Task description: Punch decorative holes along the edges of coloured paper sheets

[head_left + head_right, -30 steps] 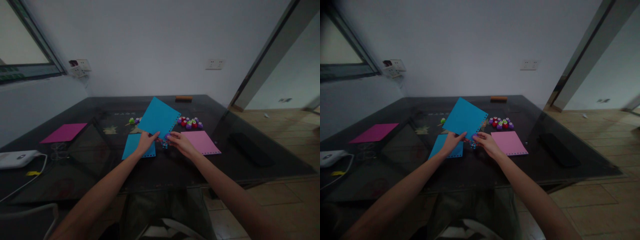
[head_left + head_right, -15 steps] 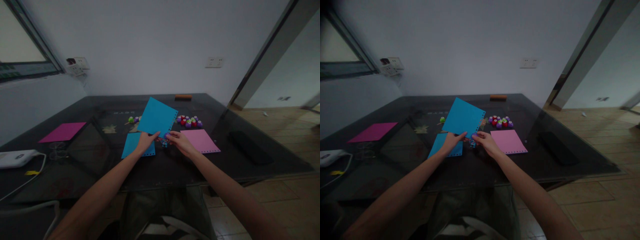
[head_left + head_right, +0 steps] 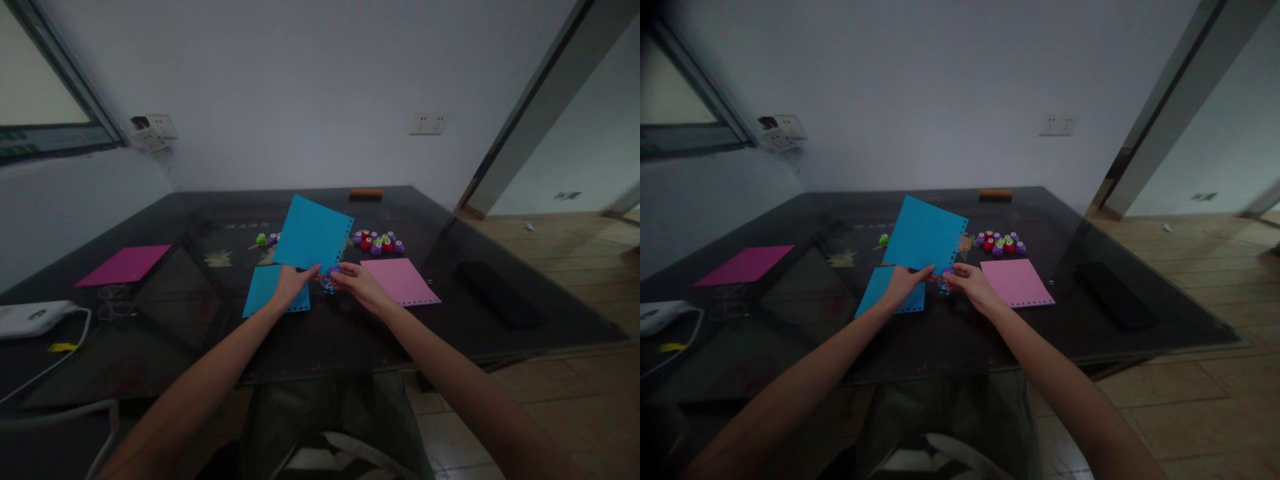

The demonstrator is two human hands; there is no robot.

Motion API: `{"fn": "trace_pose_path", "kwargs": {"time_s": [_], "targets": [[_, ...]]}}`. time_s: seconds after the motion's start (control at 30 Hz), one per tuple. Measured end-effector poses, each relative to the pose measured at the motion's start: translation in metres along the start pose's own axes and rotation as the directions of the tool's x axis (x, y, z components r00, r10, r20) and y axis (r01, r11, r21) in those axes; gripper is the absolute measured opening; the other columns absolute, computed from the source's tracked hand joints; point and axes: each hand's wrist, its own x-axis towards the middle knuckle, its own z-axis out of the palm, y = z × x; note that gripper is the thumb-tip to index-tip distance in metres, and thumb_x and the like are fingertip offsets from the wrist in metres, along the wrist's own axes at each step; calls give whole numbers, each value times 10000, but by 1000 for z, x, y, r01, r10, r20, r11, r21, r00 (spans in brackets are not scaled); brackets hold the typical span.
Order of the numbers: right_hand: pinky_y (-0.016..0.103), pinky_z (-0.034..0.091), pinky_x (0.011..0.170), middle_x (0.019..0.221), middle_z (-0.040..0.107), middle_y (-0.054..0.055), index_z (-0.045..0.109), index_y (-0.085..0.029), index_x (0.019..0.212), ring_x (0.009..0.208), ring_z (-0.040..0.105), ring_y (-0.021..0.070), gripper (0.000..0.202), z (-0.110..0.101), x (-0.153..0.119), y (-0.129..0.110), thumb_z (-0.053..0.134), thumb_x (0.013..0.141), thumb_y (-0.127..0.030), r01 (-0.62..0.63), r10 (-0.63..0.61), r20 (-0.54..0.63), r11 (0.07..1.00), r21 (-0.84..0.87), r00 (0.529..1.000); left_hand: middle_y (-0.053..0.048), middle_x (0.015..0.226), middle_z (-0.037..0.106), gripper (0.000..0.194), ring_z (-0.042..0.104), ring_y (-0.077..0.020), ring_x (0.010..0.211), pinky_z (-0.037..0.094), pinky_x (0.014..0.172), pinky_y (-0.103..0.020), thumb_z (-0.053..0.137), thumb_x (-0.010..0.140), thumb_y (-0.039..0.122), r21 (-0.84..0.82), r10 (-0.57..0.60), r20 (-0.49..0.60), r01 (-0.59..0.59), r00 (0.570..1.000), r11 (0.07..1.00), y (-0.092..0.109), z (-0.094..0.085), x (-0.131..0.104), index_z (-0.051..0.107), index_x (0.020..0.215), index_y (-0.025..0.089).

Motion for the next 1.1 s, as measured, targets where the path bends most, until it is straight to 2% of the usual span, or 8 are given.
{"fn": "trace_pose_path", "kwargs": {"time_s": [0.1, 0.27, 0.47, 0.9, 0.97, 1.1], "targets": [[272, 461, 686, 856, 654, 32, 627, -186, 888, 720, 590, 125, 311, 1, -1, -1, 736, 616, -290, 15, -16, -4, 1000, -13, 1000, -81, 794, 716, 231, 675, -196, 689, 532, 682, -307, 649, 678, 279, 32, 0, -17, 1, 1000, 999, 1, 0, -1, 648, 852, 128], [307, 469, 720, 865, 664, 41, 629, -190, 888, 751, 603, 148, 325, 4, -2, -1, 742, 599, -286, 24, -24, -13, 1000, -17, 1000, -92, 747, 715, 202, 674, -220, 707, 519, 694, -305, 649, 671, 339, 122, 52, -42, -47, 998, 991, 1, -1, -2, 664, 706, 141], [295, 476, 701, 836, 662, 38, 620, -179, 874, 731, 603, 144, 332, 3, 0, 2, 745, 594, -307, 26, -27, -30, 1000, -13, 999, -91, 795, 717, 251, 670, -219, 736, 512, 713, -306, 636, 673, 376, 148, 60, -33, -55, 998, 987, 0, -1, -2, 676, 756, 142], [253, 456, 598, 820, 657, 40, 618, -181, 870, 701, 596, 137, 318, 3, -1, -1, 733, 612, -328, 10, -14, -52, 997, -74, 999, -95, 890, 707, 281, 628, -255, 884, 461, 785, -319, 631, 663, 417, 364, 27, -102, 12, 994, 931, 8, -3, -7, 693, 756, 158], [251, 453, 599, 813, 655, 36, 615, -180, 864, 704, 598, 137, 314, 3, -2, -2, 732, 613, -328, 8, -11, -52, 997, -75, 999, -96, 903, 705, 277, 625, -253, 887, 455, 791, -314, 629, 667, 411, 362, 34, -103, 5, 994, 932, 9, -2, -7, 694, 761, 158], [248, 448, 604, 790, 646, 25, 610, -182, 842, 696, 596, 131, 294, 5, -2, -4, 733, 612, -317, 10, -14, -58, 998, -60, 998, -103, 842, 711, 292, 631, -261, 842, 460, 744, -312, 617, 671, 428, 414, -21, -117, 68, 993, 908, 12, -3, -8, 691, 712, 148]]}}
